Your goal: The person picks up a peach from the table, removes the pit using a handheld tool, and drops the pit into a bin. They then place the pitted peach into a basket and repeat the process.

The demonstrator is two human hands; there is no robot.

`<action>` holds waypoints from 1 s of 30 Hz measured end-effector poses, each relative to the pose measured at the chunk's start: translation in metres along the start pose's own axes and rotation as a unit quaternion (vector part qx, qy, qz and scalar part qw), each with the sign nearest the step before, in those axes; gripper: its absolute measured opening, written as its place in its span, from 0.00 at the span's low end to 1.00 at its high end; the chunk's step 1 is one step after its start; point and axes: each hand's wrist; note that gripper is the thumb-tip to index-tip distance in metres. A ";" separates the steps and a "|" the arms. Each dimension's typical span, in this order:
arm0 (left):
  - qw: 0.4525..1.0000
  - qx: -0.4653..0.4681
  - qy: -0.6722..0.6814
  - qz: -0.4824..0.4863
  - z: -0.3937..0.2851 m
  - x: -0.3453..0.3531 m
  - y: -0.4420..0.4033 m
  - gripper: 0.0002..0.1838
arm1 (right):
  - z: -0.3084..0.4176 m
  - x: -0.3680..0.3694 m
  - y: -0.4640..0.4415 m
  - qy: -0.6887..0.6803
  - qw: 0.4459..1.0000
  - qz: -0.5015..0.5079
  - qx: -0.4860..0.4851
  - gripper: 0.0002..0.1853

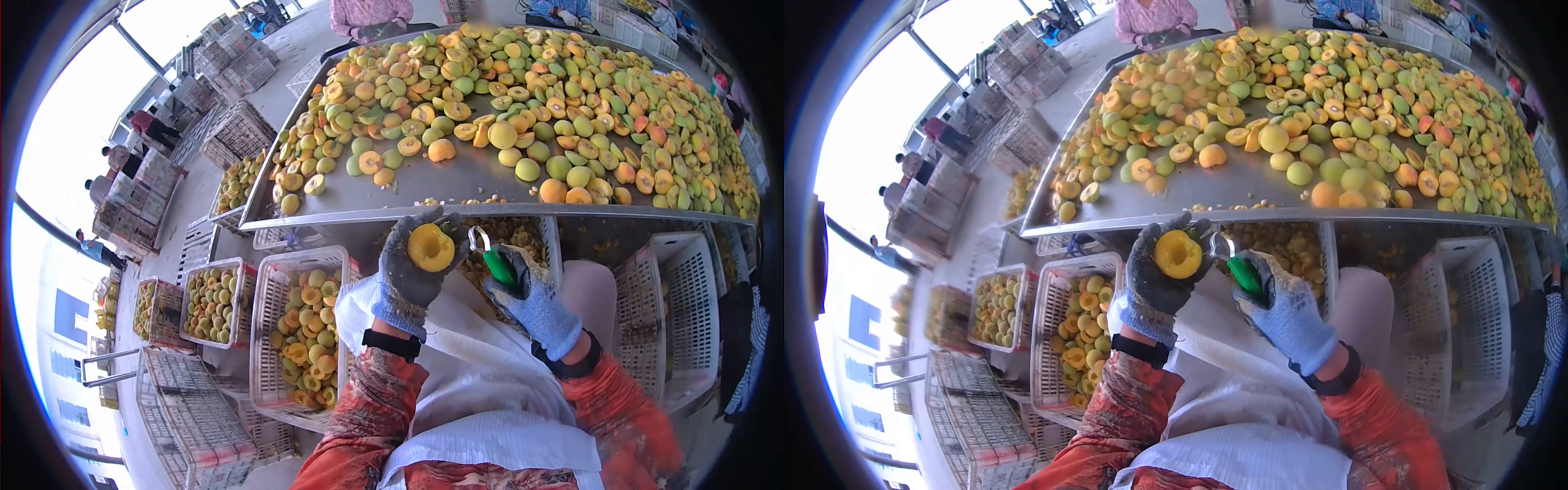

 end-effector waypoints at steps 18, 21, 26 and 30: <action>0.993 0.044 -0.013 -0.113 0.028 -0.016 -0.027 0.16 | 0.001 0.031 0.002 0.429 0.881 0.181 -0.083 0.30; 0.985 0.028 -0.024 -0.168 0.035 -0.019 -0.029 0.16 | -0.004 0.032 0.010 0.409 0.892 0.179 -0.076 0.29; 0.993 0.023 0.022 -0.112 0.044 -0.026 -0.036 0.16 | -0.013 0.041 0.023 0.246 0.960 0.113 -0.070 0.26; 0.996 0.034 -0.014 -0.087 0.024 -0.019 -0.038 0.16 | -0.013 0.033 0.005 0.109 0.991 0.073 0.027 0.23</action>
Point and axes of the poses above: each hand's wrist, its own y-axis away from the middle knuckle, its own x-axis out of the palm, z = x × y, and after that the axes turned 10 degrees about -x, right-handed
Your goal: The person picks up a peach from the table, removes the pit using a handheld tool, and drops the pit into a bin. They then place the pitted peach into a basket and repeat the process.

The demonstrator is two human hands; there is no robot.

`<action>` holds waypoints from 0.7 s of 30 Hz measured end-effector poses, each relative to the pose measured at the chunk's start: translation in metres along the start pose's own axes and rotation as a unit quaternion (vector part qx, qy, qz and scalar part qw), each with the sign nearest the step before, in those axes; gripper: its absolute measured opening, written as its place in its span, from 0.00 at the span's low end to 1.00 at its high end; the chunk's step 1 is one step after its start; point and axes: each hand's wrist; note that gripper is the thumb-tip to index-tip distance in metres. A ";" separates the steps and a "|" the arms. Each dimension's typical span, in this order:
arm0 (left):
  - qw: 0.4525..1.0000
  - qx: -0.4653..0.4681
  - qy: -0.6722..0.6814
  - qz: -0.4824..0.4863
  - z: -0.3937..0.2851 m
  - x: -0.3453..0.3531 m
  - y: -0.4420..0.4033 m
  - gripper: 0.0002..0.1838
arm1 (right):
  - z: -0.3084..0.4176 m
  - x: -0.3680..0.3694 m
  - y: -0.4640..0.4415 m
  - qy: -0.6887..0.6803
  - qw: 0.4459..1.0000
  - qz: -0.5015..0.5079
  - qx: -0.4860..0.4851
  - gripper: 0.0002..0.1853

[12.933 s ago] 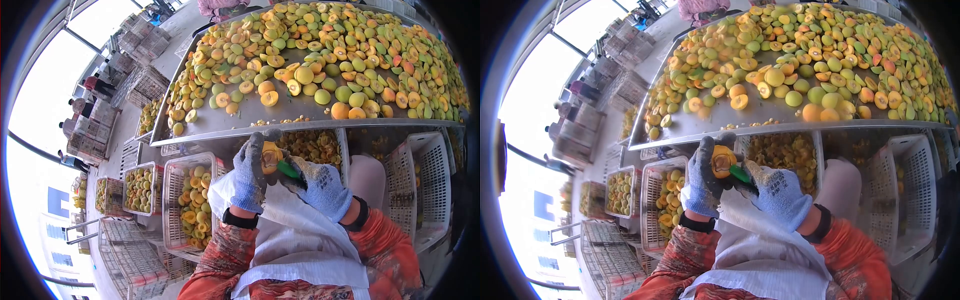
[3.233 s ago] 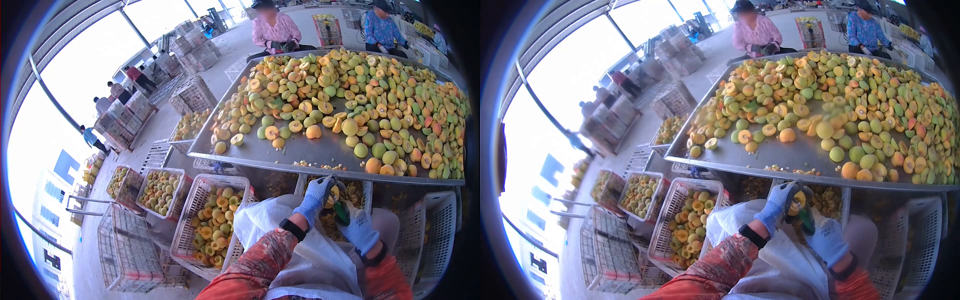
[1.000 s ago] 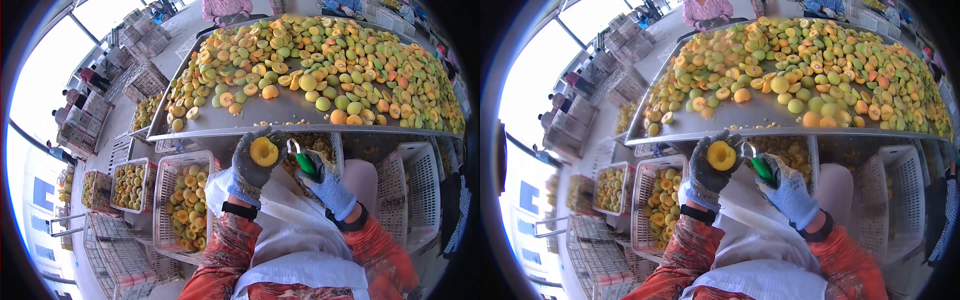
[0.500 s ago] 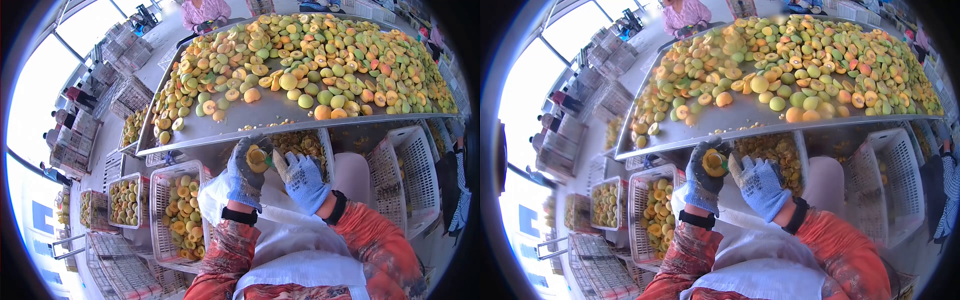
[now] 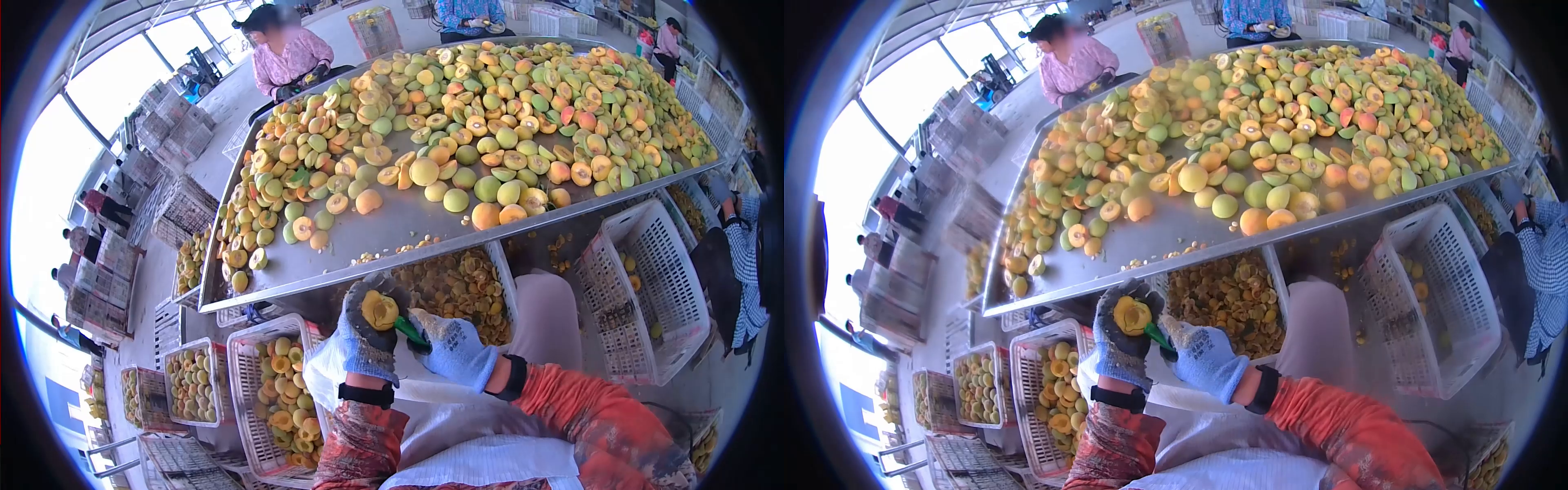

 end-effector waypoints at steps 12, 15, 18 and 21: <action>0.775 0.181 -0.510 -0.328 -0.201 -0.174 0.040 0.22 | -0.154 -0.123 -0.042 -0.177 0.961 -0.129 0.169 0.21; 0.822 0.208 -0.433 -0.304 -0.231 -0.148 -0.033 0.24 | -0.193 -0.149 -0.081 -0.125 0.959 -0.114 0.228 0.21; 0.820 0.209 -0.453 -0.282 -0.260 -0.173 -0.137 0.26 | -0.231 -0.154 -0.126 -0.084 0.967 -0.102 0.219 0.20; 0.782 0.203 -0.495 -0.319 -0.254 -0.156 -0.222 0.30 | -0.266 -0.150 -0.172 0.080 0.984 -0.041 0.151 0.18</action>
Point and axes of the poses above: each hand's wrist, its own y-axis away from the middle knuckle, its own x-axis out of the palm, z = x × y, and after that the axes turned 10 degrees about -x, right-handed
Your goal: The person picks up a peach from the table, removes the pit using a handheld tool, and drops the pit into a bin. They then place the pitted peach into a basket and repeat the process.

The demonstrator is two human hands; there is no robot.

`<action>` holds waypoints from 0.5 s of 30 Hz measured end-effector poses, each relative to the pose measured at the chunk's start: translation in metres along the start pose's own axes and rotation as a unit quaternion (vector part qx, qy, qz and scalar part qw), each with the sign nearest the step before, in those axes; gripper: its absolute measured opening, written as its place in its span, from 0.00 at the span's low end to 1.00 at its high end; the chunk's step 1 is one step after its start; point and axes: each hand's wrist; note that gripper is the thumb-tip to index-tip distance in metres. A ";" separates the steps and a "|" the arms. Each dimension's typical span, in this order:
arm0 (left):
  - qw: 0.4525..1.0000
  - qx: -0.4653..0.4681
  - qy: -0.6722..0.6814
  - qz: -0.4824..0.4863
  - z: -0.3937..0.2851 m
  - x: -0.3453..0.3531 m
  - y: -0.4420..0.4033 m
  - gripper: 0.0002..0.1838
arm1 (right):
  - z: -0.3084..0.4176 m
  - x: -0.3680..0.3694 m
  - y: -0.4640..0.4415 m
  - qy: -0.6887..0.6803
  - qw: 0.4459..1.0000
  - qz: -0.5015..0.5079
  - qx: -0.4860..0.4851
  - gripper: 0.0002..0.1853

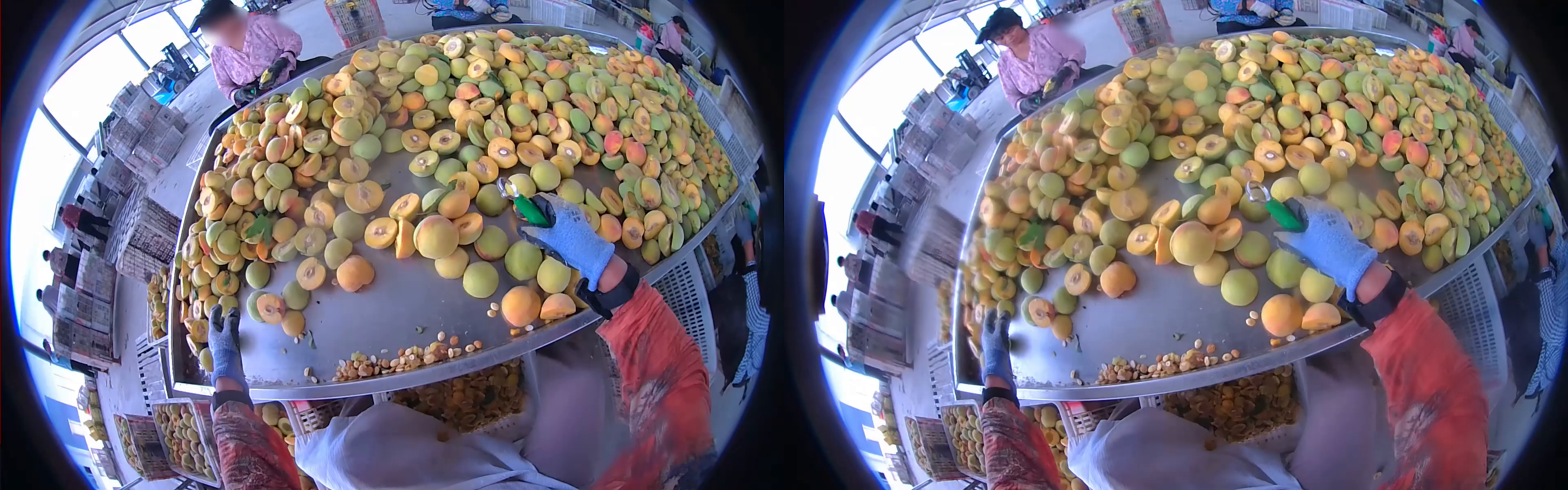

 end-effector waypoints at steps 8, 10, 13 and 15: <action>0.961 0.083 -0.263 -0.008 -0.005 0.129 -0.002 0.26 | -0.036 0.062 -0.117 0.118 0.987 0.098 0.040 0.21; 0.953 0.162 -0.238 0.092 -0.002 0.146 0.010 0.24 | -0.044 0.085 -0.121 0.105 0.992 0.071 0.020 0.21; 0.925 0.237 -0.257 0.149 -0.011 0.175 0.064 0.22 | -0.003 0.082 -0.090 0.183 0.964 0.190 -0.039 0.20; 0.895 0.265 -0.267 0.240 -0.030 0.180 0.096 0.22 | 0.009 0.073 -0.080 0.148 0.967 0.195 -0.072 0.18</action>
Point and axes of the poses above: each hand's wrist, its own y-axis away from the middle knuckle, its own x-axis out of the palm, z = x × y, and after that the axes turned 10 degrees about -x, right-handed
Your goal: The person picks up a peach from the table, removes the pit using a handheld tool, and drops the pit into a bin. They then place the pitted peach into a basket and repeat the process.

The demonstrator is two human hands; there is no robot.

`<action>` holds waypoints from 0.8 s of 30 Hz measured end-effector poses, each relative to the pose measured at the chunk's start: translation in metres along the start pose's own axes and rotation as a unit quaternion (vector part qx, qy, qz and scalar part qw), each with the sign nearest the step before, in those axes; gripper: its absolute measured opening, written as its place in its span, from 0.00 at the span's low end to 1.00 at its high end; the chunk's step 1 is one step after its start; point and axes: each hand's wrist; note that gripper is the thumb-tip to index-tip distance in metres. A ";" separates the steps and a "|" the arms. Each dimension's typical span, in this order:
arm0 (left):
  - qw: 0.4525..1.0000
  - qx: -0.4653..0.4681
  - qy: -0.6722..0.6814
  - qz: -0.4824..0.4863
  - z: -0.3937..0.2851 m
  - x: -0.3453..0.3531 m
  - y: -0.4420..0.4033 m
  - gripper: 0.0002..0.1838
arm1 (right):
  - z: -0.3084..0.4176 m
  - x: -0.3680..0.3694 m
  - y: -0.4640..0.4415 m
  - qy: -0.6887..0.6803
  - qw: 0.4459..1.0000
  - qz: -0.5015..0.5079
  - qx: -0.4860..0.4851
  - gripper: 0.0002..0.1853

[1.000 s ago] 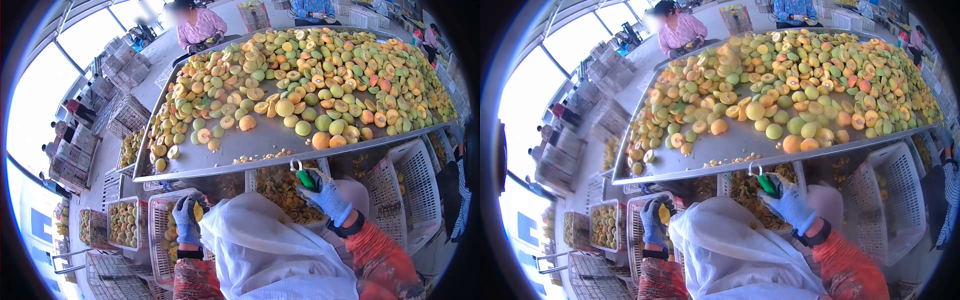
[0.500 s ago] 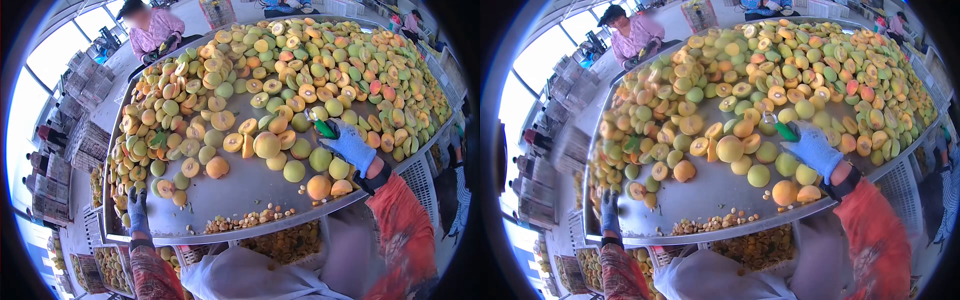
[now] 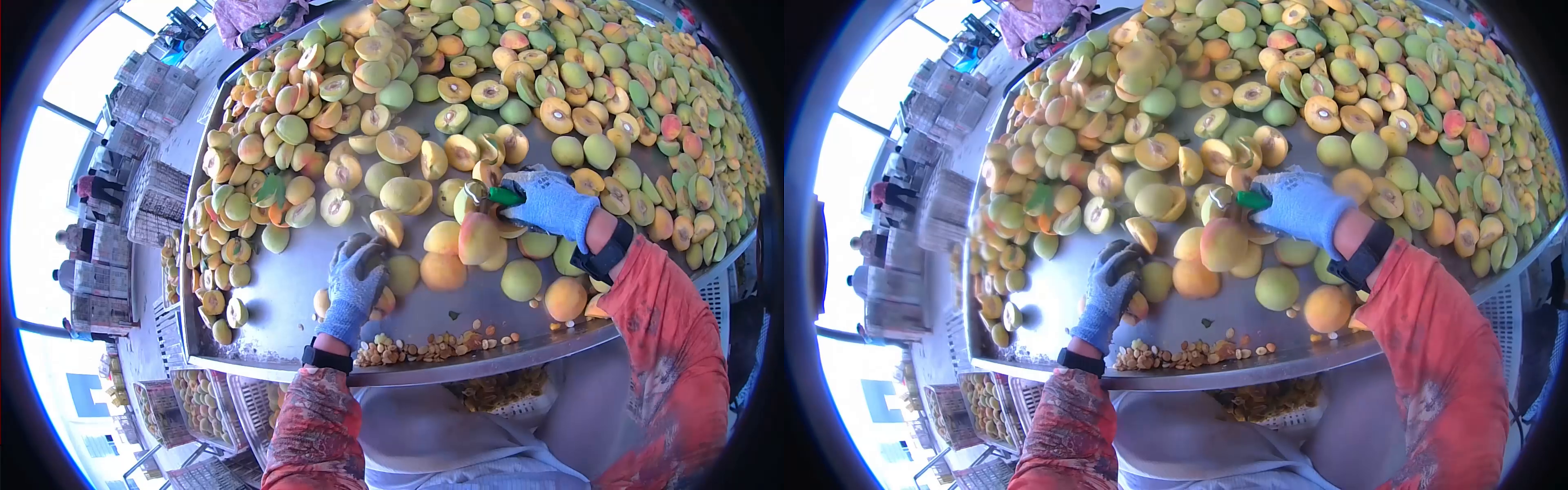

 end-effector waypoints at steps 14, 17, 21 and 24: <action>0.980 0.064 -0.160 0.095 -0.132 0.038 0.082 0.35 | 0.083 -0.039 0.155 -0.712 0.678 -0.160 0.090 0.21; 0.981 0.060 -0.164 0.086 -0.134 0.044 0.093 0.41 | 0.103 -0.023 0.186 -0.704 0.691 -0.144 0.078 0.21; 0.983 0.007 -0.171 0.070 -0.141 0.046 0.088 0.42 | 0.144 -0.018 0.222 -0.747 0.645 -0.111 0.113 0.23; 0.979 -0.048 -0.185 0.077 -0.147 0.052 0.094 0.41 | 0.173 -0.018 0.248 -0.736 0.655 -0.090 0.146 0.23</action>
Point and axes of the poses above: each hand's wrist, its own y-axis away from the middle knuckle, its own x-axis out of the palm, z = x × y, and after that the axes turned 10 degrees about -x, right-handed
